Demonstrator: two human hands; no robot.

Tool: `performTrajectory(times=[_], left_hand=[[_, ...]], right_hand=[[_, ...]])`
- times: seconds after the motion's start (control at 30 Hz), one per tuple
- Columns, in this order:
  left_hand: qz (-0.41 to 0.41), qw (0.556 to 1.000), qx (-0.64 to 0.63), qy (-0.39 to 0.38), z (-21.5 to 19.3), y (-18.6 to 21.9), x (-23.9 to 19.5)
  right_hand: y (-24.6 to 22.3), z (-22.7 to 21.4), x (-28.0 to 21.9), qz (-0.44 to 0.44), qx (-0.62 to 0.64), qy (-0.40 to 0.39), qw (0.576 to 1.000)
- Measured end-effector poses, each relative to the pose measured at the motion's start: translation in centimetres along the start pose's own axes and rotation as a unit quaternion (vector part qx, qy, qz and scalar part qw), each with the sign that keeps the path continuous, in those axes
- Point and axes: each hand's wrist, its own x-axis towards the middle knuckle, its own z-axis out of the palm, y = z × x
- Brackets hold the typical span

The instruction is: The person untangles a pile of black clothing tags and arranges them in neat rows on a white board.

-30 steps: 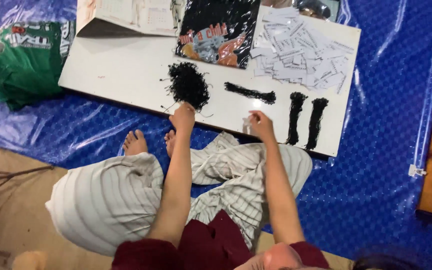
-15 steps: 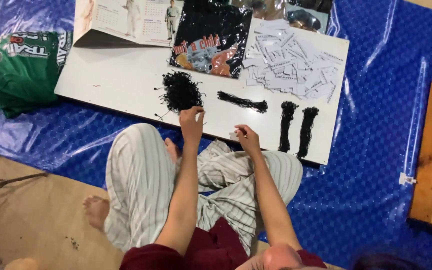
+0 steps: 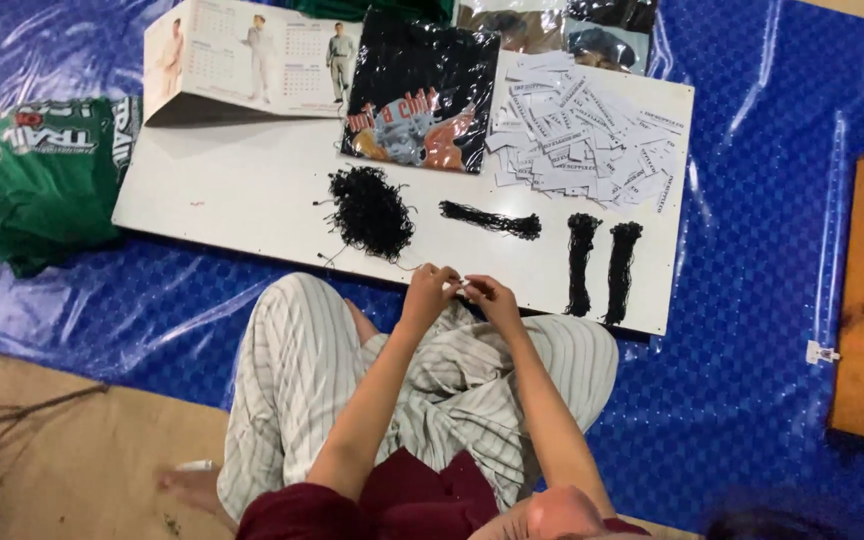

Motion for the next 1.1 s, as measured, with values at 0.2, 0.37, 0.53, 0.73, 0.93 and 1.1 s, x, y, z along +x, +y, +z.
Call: performTrajectory(times=[0.2, 0.37, 0.53, 0.73, 0.93, 1.1], left_hand=[[0.001, 1.0, -0.006, -0.026, -0.2, 1.2, -1.1], [0.026, 1.0, 0.0, -0.017, -0.9, 0.6, -1.2], [0.05, 0.999, 0.005, -0.003, -1.2, -2.0, -0.3], [0.03, 0.996, 0.086, 0.026, -2.8, -5.3, 2.4], [0.02, 0.986, 0.164, -0.03, -2.3, -5.8, 6.3], [-0.005, 0.983, 0.17, -0.075, -1.3, -4.7, 9.6]], right_hand=[[1.3, -0.2, 0.7, -0.024, -0.031, 0.019, 0.999], [0.7, 0.0, 0.4, -0.029, -0.025, 0.02, 0.999], [0.9, -0.8, 0.4, -0.048, -0.011, 0.052, 0.997], [-0.9, -3.1, 0.9, -0.026, 0.004, 0.153, 0.988], [-2.6, -5.1, 2.4, 0.002, -0.07, 0.243, 0.968], [-2.9, -6.3, 5.2, -0.012, -0.151, 0.306, 0.94]])
